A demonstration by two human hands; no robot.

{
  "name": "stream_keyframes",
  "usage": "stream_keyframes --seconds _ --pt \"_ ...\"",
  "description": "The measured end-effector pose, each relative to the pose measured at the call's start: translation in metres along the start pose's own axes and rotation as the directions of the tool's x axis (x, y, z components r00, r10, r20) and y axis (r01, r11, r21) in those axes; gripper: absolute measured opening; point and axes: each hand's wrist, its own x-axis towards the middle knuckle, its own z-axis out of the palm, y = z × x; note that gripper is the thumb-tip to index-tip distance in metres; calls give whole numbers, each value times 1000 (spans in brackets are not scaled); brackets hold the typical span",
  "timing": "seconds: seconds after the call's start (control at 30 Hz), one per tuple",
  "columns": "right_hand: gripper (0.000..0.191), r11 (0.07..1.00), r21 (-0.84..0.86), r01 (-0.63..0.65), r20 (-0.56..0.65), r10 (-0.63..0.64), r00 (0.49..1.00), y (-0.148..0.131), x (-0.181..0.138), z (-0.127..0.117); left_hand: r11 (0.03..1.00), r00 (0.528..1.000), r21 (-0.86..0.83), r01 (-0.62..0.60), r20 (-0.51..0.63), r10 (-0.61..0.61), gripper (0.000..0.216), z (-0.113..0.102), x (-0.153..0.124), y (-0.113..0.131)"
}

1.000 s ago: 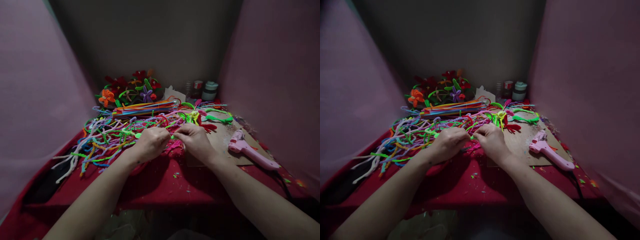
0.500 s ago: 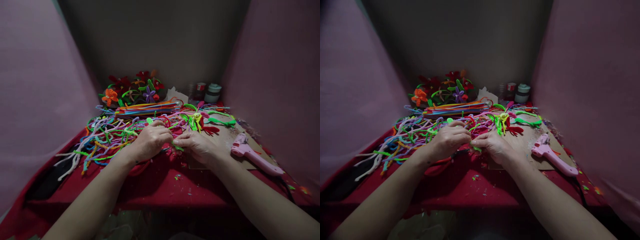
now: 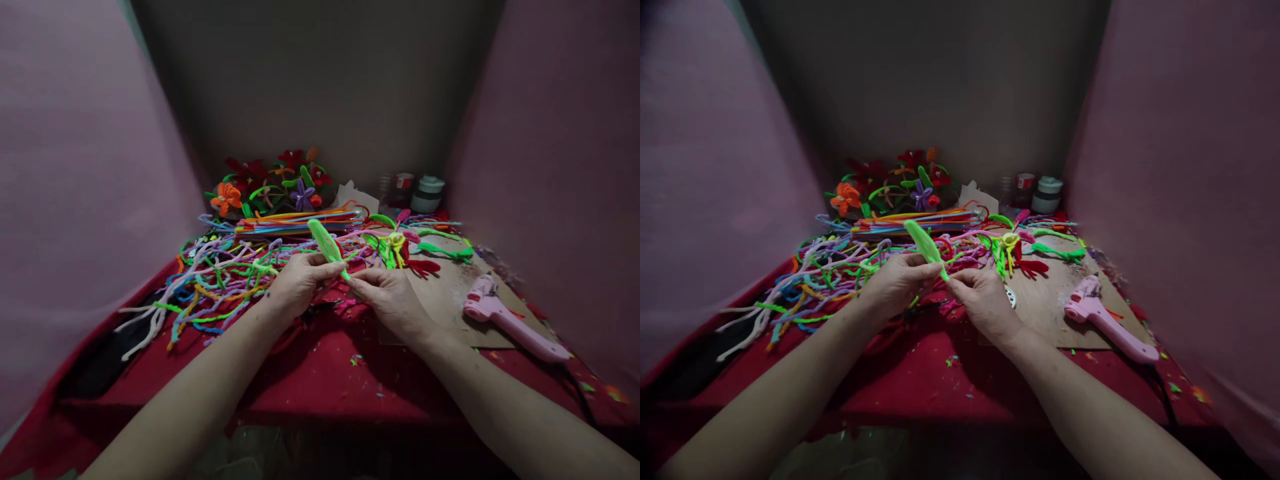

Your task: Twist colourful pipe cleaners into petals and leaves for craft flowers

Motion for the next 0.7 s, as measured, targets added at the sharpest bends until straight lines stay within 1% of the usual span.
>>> stream_keyframes --seconds 0.07,0.17,0.27,0.37,0.47,0.57,0.63,0.7 --pt "15 999 16 -37 47 36 998 1 0 1 998 1000 -56 3 -7 -3 20 2 2 -5" --pt "14 981 125 -145 93 134 987 3 0 3 998 1000 -55 11 -18 -12 20 4 2 -8" --pt "18 917 301 -262 133 232 964 7 1 4 1000 1000 -2 -9 -27 9 19 5 1 -8" --pt "19 855 408 -319 188 263 946 10 1 4 1000 1000 17 -11 9 11 18 5 0 -8" --pt "18 846 412 -337 194 280 940 9 1 5 999 999 40 -4 50 2 18 4 -1 -7" --pt "18 884 344 -317 142 284 948 4 0 5 997 998 73 -13 55 9 17 5 -2 -6" --pt "21 910 285 -301 123 277 953 1 0 5 999 997 39 6 73 -9 18 6 -1 -7" --pt "23 917 258 -305 141 277 950 -1 0 4 998 994 -41 47 95 -43 18 6 0 -9"
